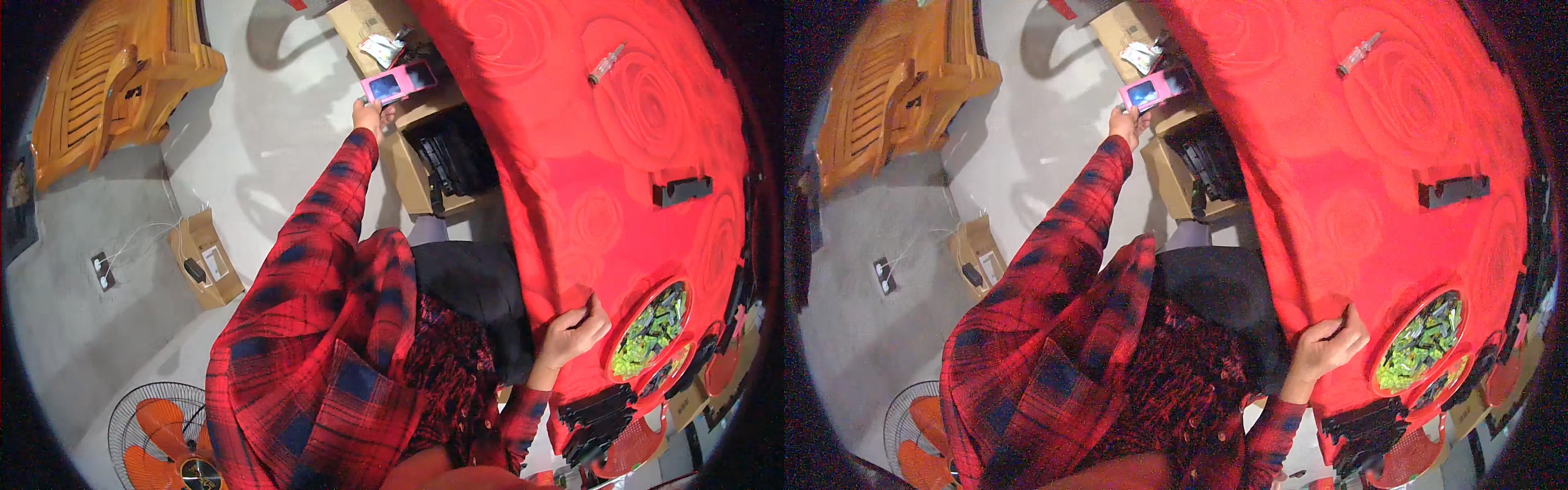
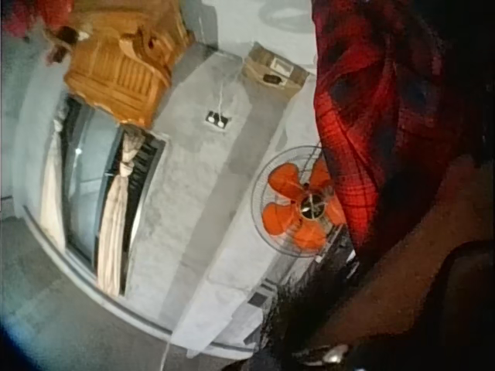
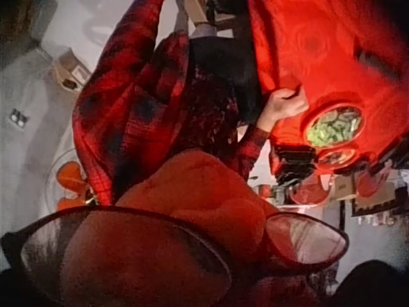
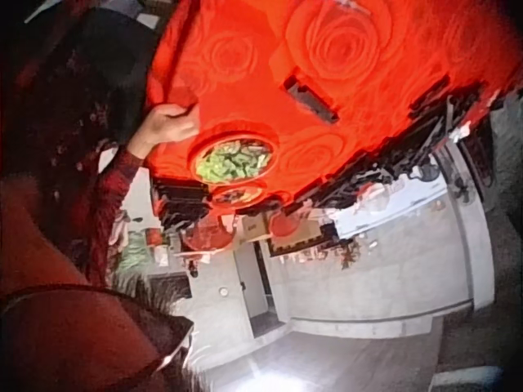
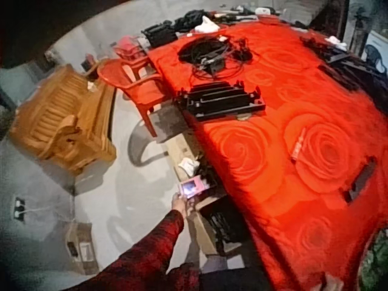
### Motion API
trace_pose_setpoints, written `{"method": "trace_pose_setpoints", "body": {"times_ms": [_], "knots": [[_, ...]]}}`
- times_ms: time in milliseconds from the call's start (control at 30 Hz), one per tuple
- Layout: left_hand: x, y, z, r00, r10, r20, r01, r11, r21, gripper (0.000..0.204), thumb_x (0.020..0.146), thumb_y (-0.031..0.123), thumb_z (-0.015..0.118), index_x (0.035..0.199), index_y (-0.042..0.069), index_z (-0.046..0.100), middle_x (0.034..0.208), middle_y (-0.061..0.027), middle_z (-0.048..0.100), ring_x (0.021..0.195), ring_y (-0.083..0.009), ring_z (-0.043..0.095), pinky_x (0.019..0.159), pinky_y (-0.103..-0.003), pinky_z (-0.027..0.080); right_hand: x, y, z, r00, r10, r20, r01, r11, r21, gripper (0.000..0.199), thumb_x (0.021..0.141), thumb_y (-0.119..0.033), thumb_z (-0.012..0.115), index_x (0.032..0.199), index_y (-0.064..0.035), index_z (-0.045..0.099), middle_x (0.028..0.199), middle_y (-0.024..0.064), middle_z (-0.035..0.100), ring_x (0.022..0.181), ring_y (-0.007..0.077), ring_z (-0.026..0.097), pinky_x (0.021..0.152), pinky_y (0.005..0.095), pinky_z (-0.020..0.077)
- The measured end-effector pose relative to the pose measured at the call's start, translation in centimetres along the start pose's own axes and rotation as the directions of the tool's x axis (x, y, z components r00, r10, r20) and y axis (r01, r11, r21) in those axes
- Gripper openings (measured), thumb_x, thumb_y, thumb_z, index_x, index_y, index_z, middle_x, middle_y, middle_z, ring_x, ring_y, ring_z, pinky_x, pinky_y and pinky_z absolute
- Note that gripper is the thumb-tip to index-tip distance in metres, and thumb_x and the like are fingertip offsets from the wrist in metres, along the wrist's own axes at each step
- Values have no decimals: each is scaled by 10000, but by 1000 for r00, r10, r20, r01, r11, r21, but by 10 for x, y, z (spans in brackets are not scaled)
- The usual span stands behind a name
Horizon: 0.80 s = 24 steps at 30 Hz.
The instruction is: The person retrieves a black plastic housing from a cardboard box and installs small parts into it by hand.
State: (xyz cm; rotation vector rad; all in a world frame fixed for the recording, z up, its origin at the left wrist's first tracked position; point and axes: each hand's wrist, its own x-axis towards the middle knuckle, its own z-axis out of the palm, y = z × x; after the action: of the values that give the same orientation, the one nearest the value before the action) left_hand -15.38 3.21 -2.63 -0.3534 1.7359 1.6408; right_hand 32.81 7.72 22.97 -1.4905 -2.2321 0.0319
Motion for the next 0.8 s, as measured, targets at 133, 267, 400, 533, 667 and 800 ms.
{"method": "trace_pose_setpoints", "body": {"times_ms": [133,267,400,533,667,800], "knots": [[13,-14,14,998,-52,-24,45,974,-223,165,1015,82,474,1135,-25,435,1007,-219,634,817,-311,698,642,-401,614,1,-1,0,1000,-11,-22,10,1000,-15,275,829,90,522,1083,62,625,970,212,604,899,372,571,807,449,492],[27,-23,9,997,-72,8,71,934,-349,201,1014,83,482,1044,-112,443,897,-253,623,757,-365,711,602,-434,640,3,-4,-1,999,-32,-24,32,999,-27,275,822,88,527,1078,66,627,958,211,608,885,376,572,801,458,488],[39,-27,11,992,-124,14,122,932,-340,224,1019,101,470,1091,-109,439,961,-263,615,763,-392,706,632,-459,643,-1,4,2,1000,-15,-16,15,999,-48,282,817,83,533,1080,57,631,957,209,614,886,375,574,804,454,489],[49,-38,-12,961,-100,259,166,954,-248,390,1034,191,466,1261,-120,398,1183,-296,556,1018,-444,642,853,-508,598,1,4,5,999,-39,-22,38,997,-63,294,808,81,544,1083,41,637,965,200,623,886,371,578,805,447,491],[42,-36,-11,937,-228,265,279,944,-176,416,1035,210,473,1277,-117,385,1217,-295,534,1012,-438,643,845,-476,608,6,-1,2,999,-37,-24,36,998,-60,306,802,85,544,1089,38,638,970,191,630,888,366,582,801,437,494],[9,-36,4,928,-269,258,302,948,-98,400,1006,195,540,1247,-99,416,1177,-245,551,1027,-373,645,871,-417,599,2,1,1,999,-28,-23,26,997,-77,303,810,79,543,1096,42,637,969,192,630,891,363,583,800,435,495]]}}
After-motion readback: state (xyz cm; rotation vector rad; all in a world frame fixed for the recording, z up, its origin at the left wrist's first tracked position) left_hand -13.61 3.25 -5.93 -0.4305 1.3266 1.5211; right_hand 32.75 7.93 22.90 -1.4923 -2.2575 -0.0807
